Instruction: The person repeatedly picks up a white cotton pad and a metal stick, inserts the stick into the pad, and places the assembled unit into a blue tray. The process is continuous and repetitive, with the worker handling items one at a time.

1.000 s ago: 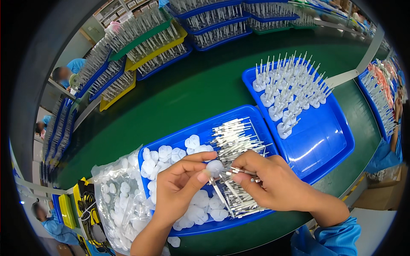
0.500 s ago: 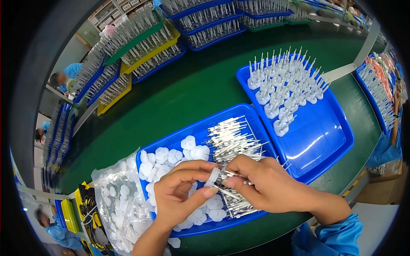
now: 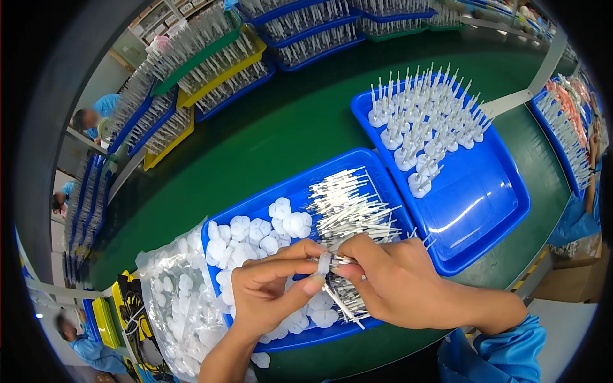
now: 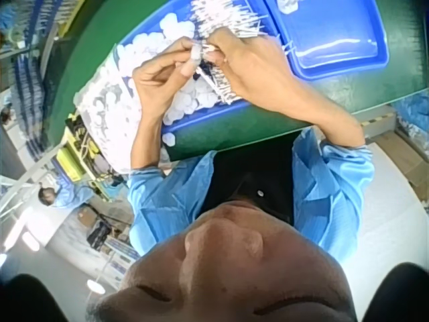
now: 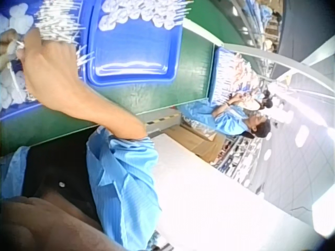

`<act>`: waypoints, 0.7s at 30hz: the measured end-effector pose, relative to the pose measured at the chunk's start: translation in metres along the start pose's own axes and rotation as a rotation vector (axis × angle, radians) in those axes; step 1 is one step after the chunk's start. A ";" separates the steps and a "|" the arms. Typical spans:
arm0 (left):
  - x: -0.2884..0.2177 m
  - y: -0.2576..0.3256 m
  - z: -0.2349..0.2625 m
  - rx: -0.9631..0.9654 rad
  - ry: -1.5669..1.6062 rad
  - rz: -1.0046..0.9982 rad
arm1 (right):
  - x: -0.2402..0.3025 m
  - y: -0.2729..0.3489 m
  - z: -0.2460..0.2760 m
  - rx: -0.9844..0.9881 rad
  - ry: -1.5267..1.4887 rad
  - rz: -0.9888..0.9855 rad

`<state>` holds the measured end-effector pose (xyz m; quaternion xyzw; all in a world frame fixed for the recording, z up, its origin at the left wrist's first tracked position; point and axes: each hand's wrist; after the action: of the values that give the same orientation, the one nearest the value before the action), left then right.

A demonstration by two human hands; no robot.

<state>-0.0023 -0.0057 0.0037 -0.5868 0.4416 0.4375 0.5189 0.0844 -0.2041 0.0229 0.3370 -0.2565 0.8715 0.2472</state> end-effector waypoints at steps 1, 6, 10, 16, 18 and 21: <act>0.001 0.001 0.000 -0.009 -0.031 -0.009 | 0.000 0.000 -0.002 -0.015 0.021 0.008; 0.002 0.001 0.003 -0.002 -0.157 -0.077 | -0.004 -0.003 -0.007 -0.062 -0.018 0.072; -0.002 -0.004 0.000 -0.037 -0.271 -0.239 | -0.018 -0.016 -0.010 -0.264 -0.043 0.337; -0.007 -0.009 -0.001 -0.006 -0.430 -0.328 | -0.003 -0.008 -0.002 -0.105 -0.224 0.041; -0.008 -0.008 -0.002 -0.011 -0.463 -0.355 | -0.006 -0.007 -0.008 -0.136 -0.234 0.055; -0.005 -0.005 -0.005 -0.027 -0.487 -0.423 | -0.006 -0.006 -0.010 -0.139 -0.266 0.034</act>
<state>0.0022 -0.0103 0.0097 -0.5504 0.1667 0.4534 0.6809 0.0872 -0.1952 0.0140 0.4271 -0.3526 0.8033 0.2190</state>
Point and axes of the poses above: each hand's wrist, its own y-axis away from the middle knuckle, its own z-axis out of the back of the hand, x = y × z
